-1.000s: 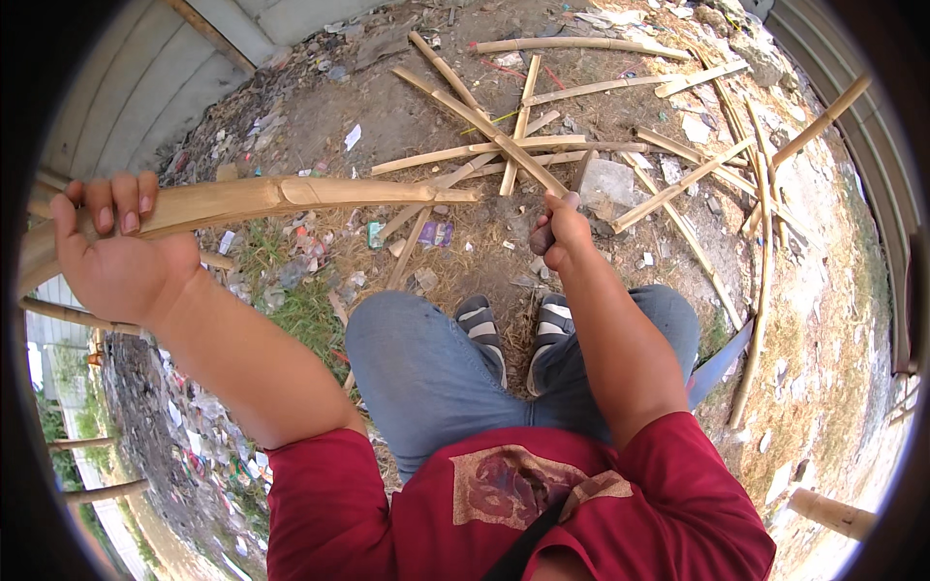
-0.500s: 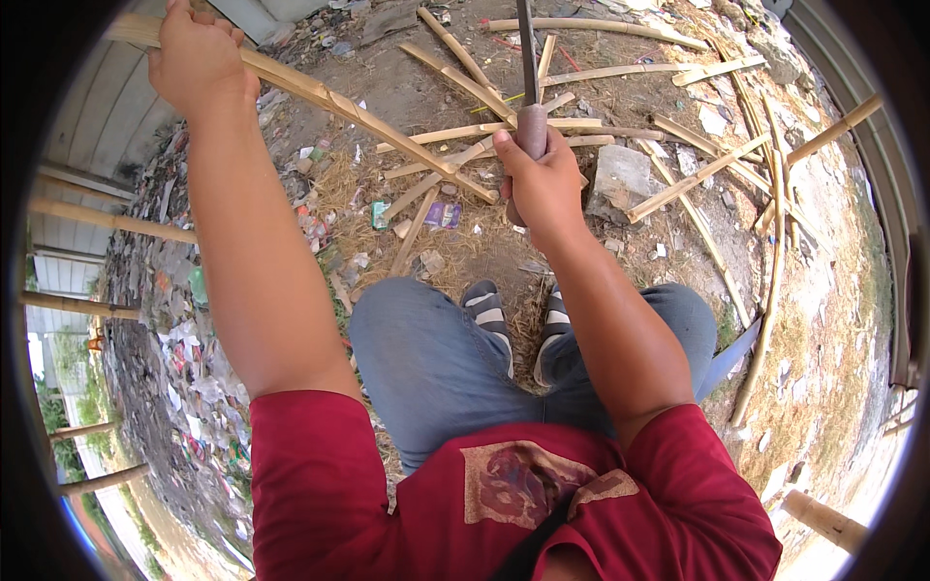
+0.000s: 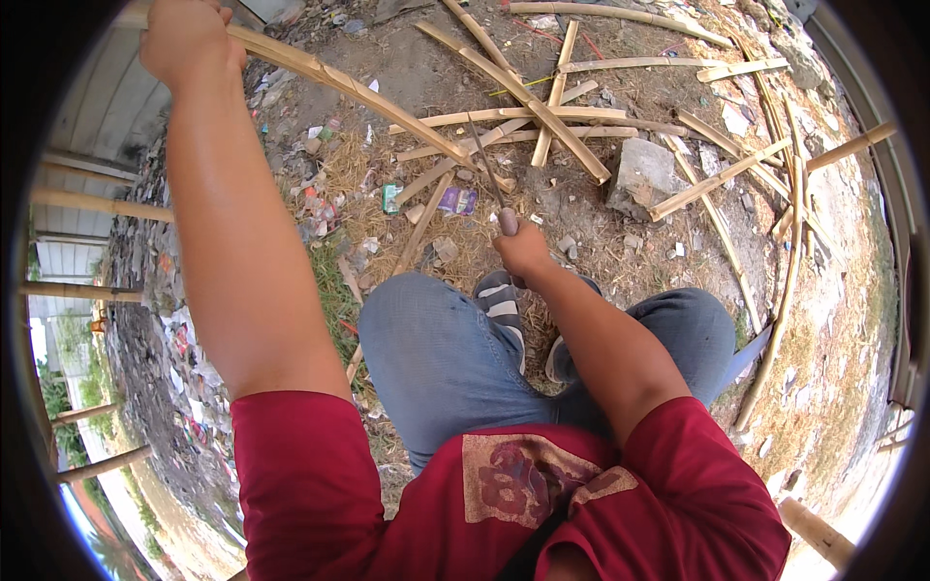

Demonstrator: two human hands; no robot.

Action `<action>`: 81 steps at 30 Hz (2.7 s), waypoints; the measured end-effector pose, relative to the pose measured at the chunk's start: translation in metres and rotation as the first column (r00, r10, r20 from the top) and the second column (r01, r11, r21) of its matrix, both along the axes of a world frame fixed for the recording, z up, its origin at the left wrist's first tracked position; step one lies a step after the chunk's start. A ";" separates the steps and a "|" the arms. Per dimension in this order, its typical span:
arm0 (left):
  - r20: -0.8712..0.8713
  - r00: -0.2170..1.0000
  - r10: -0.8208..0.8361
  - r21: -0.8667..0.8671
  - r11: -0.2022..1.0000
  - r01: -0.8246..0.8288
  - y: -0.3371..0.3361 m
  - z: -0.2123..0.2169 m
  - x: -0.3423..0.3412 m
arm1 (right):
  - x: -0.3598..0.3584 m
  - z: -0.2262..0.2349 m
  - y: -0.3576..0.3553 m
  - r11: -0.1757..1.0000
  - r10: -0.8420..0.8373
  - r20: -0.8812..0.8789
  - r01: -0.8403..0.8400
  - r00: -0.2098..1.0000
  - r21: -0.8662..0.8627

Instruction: The person sits on the ground and uses a curved knife to shave and shape a long, thin piece of wood. They hold the wood with one hand and carefully scrape along its length with the knife, removing thin strips of wood. The person periodically repositions the wood and continues the shaping process.

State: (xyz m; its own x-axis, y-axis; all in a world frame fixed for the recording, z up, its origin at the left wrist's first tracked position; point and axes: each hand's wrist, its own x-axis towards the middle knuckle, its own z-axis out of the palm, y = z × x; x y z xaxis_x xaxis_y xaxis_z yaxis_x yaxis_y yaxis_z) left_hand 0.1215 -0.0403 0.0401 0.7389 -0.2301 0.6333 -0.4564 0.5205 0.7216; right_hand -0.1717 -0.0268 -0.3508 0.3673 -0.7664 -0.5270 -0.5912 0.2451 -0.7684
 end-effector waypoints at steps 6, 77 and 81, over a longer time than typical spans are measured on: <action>0.023 0.999 -0.029 0.039 0.999 0.028 0.012 -0.005 0.007 | 0.004 0.108 -0.014 0.971 -0.021 0.375 0.108 0.927 -0.213; -0.054 0.999 -0.008 0.113 0.994 0.014 0.089 -0.001 0.069 | -0.015 -0.045 0.002 0.976 -0.152 0.014 0.153 0.988 -0.153; -0.094 0.990 -0.108 0.094 0.989 0.117 0.112 -0.010 0.127 | 0.000 -0.042 0.001 0.938 -0.156 0.144 0.193 0.977 -0.289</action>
State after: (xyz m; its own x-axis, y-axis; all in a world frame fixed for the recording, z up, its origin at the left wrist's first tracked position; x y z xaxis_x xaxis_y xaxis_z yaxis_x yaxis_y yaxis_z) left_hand 0.2485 0.0714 0.0304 0.7566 -0.3738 0.5365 -0.3309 0.4887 0.8072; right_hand -0.1718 -0.0254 -0.3923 0.2589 -0.9395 -0.2245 -0.4611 0.0840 -0.8834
